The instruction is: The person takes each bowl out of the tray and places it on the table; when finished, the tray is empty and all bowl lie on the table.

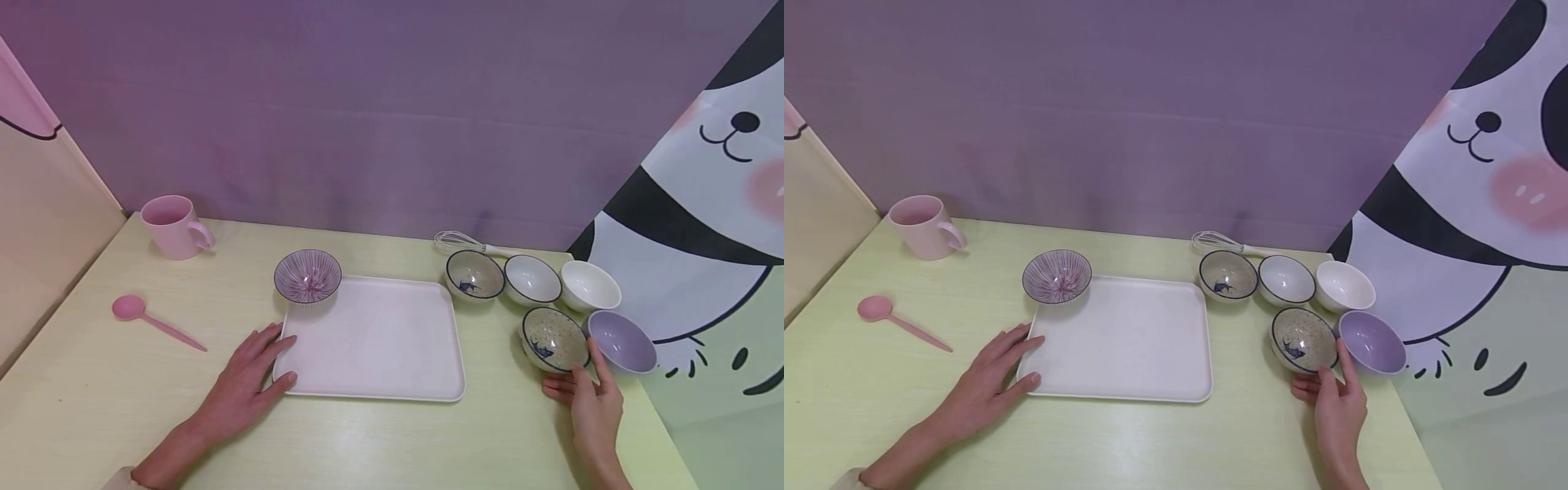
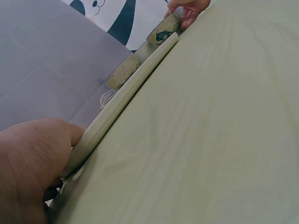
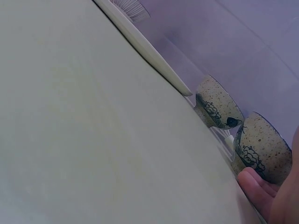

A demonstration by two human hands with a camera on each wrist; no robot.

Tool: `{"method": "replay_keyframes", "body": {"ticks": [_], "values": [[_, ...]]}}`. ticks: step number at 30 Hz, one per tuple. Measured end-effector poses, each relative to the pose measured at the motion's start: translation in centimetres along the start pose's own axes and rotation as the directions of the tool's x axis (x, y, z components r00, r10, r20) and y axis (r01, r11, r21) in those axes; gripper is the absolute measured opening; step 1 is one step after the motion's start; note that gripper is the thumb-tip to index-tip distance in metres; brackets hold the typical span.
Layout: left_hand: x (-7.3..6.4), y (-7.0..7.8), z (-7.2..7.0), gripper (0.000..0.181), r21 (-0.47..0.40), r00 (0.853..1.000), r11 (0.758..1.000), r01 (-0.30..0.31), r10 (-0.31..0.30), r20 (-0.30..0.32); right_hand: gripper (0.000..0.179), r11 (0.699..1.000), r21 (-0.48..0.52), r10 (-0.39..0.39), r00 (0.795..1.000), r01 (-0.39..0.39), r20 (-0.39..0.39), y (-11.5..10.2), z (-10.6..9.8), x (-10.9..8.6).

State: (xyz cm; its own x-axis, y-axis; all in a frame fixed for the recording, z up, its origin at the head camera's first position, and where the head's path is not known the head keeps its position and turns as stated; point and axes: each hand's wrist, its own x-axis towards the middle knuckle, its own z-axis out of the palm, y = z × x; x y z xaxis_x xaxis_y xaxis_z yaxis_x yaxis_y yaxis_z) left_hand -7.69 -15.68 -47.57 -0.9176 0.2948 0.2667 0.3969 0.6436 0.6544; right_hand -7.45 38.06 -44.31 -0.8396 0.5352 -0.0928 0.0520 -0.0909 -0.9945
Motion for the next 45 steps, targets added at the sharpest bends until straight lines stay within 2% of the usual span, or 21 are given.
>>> {"method": "replay_keyframes", "body": {"ticks": [7,12,20,27,35,45], "values": [[0.1,0.0,0.0,0.057,0.002,1.0,1.0,-0.004,0.004,0.004,0.063,0.996,-0.09,0.015,1.0,-0.017,-0.016,0.0,-0.4,-0.1],[0.1,0.0,0.0,0.057,0.001,1.0,1.0,-0.003,0.003,0.005,0.061,0.998,-0.064,0.01,0.999,-0.013,-0.037,0.0,-0.3,-0.1],[0.2,0.0,0.1,0.056,-0.002,1.0,1.0,-0.002,0.002,0.007,0.054,0.995,-0.027,-0.102,0.991,0.1,-0.09,-0.1,-0.2,-0.6],[0.2,0.0,0.1,0.056,0.007,1.0,1.0,-0.002,0.002,0.007,0.044,0.969,-0.024,-0.247,0.96,0.246,-0.134,0.1,0.1,-1.2],[0.1,0.0,0.1,0.057,0.004,1.0,1.0,0.005,-0.005,0.006,0.039,0.933,-0.026,-0.361,0.928,0.36,-0.088,-0.4,1.1,-2.0],[0.0,-0.2,0.2,0.056,0.004,1.0,1.0,0.004,-0.004,0.002,0.036,0.912,-0.009,-0.41,0.912,0.41,-0.023,-1.4,2.5,-3.2]]}}
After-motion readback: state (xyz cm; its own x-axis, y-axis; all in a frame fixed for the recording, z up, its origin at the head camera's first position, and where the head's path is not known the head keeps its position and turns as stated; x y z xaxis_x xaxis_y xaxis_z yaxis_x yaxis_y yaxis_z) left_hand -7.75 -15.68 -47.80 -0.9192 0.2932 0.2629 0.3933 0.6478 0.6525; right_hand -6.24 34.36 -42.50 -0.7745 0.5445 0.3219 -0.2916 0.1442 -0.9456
